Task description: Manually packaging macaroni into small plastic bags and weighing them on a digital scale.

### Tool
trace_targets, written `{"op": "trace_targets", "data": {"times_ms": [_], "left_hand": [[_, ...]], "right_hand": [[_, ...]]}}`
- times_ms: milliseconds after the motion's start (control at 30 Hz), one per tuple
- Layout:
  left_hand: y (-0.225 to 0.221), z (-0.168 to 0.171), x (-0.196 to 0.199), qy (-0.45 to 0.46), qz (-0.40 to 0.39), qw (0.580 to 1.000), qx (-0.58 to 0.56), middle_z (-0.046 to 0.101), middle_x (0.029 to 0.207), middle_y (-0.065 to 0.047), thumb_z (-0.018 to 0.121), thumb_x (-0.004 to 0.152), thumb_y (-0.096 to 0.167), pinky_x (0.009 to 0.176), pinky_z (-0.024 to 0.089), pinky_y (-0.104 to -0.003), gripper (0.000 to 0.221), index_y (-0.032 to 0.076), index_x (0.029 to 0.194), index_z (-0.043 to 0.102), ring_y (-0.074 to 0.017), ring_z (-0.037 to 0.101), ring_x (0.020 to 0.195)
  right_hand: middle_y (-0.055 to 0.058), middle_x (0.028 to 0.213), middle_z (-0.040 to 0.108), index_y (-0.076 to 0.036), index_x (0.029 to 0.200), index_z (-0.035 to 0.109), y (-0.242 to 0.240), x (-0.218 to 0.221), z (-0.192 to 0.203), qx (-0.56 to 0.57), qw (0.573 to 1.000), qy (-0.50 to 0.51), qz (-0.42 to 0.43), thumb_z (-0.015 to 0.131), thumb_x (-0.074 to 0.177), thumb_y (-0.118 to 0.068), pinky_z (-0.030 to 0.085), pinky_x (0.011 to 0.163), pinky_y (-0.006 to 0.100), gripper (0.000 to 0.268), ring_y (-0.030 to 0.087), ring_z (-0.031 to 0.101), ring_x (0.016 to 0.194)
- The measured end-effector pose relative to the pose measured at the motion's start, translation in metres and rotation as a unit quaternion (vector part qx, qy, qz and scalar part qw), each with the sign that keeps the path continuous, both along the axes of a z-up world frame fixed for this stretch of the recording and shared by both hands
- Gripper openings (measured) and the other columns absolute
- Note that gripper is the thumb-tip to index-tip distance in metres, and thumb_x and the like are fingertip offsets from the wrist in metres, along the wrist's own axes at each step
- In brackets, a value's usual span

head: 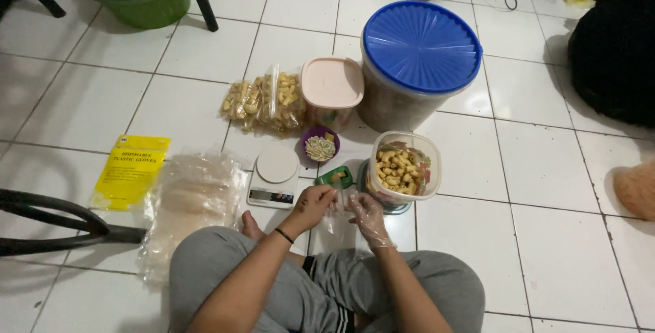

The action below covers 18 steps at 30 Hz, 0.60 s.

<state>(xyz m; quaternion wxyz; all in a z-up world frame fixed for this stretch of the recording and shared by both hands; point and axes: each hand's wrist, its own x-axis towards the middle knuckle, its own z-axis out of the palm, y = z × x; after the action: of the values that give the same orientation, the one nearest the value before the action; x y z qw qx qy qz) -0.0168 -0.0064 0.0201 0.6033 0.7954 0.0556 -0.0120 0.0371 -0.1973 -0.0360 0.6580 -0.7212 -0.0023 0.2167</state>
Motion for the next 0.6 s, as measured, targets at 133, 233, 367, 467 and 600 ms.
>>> {"op": "trace_targets", "data": {"times_ms": [133,233,367,467,600], "left_hand": [[-0.006,-0.025,0.002,0.087,0.061,0.932,-0.347,0.067,0.079,-0.008,0.047,0.108,0.024,0.075,0.062,-0.036,0.028,0.007,0.088,0.058,-0.0192,0.070,0.078],[-0.007,0.024,-0.014,0.111,0.074,0.860,-0.493,0.063,0.082,-0.004,0.052,0.107,0.025,0.073,0.063,-0.041,0.024,0.011,0.088,0.056,-0.0201,0.070,0.078],[-0.007,0.050,-0.017,0.081,0.065,0.783,-0.613,0.063,0.078,-0.001,0.052,0.107,0.028,0.081,0.056,-0.036,0.037,0.012,0.074,0.054,-0.0208,0.069,0.084],[0.003,0.009,-0.005,0.036,-0.001,0.736,-0.676,0.072,0.100,-0.010,0.049,0.107,0.031,0.101,0.051,-0.047,0.040,0.013,0.073,0.057,-0.0249,0.070,0.103],[-0.002,0.010,-0.007,0.054,-0.063,0.708,-0.701,0.068,0.126,-0.016,0.038,0.108,0.025,0.104,0.050,-0.042,0.035,0.003,0.121,0.061,-0.0246,0.065,0.116]], "right_hand": [[0.024,0.114,0.067,-0.005,0.121,0.068,-0.003,-0.015,-0.003,-0.046,0.998,-0.018,0.050,0.065,0.095,-0.061,0.063,0.078,0.048,0.062,0.038,0.068,0.108],[0.033,0.160,0.033,-0.012,0.163,0.022,0.007,-0.039,0.058,0.084,0.983,-0.091,0.138,0.035,0.102,-0.051,0.038,0.116,0.060,0.074,0.048,0.033,0.145],[0.025,0.131,0.063,-0.010,0.149,0.048,0.017,-0.035,0.087,0.172,0.944,0.280,0.016,0.029,0.095,-0.075,0.059,0.088,0.058,0.087,0.045,0.069,0.105],[0.032,0.136,0.057,-0.017,0.155,0.033,0.008,-0.034,0.059,0.203,0.930,0.297,0.078,0.040,0.087,-0.076,0.060,0.083,0.052,0.090,0.050,0.069,0.103],[0.021,0.115,0.067,-0.005,0.125,0.062,-0.001,-0.031,0.018,0.273,0.906,0.313,0.082,0.061,0.088,-0.051,0.053,0.081,0.042,0.059,0.034,0.067,0.096]]}}
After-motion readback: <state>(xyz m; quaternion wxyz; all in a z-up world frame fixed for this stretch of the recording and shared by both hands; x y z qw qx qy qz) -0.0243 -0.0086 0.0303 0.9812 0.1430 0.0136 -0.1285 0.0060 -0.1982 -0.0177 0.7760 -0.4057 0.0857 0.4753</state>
